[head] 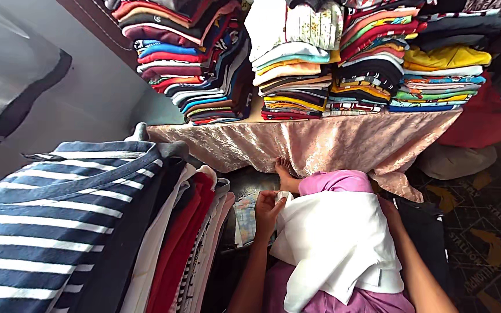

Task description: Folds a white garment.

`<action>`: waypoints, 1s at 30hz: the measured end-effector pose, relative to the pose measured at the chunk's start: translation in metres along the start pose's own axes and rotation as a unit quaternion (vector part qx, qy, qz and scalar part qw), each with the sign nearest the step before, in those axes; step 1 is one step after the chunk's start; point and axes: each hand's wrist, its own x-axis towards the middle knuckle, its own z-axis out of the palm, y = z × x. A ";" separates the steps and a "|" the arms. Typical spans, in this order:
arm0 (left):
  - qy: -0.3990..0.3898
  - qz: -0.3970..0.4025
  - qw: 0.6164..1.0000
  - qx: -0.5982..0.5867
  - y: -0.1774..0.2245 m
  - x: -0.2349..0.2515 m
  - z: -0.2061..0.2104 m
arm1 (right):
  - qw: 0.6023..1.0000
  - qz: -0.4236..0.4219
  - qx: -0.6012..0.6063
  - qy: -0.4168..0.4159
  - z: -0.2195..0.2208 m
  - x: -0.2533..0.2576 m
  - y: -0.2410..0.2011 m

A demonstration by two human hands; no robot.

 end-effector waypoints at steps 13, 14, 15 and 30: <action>0.053 -0.015 0.991 0.125 0.053 0.015 -0.014 | 0.966 -0.115 -0.156 0.170 -0.043 0.007 0.000; 0.069 -0.056 0.988 0.126 0.045 0.021 -0.016 | 0.955 -0.135 -0.177 0.196 -0.047 0.009 -0.004; 0.068 -0.083 0.984 0.145 0.033 0.026 -0.017 | 0.943 -0.155 -0.208 0.206 -0.051 0.010 -0.008; -0.494 -0.195 0.804 -0.268 0.009 0.001 0.008 | 0.734 -0.440 -0.336 -0.393 0.022 -0.123 -0.065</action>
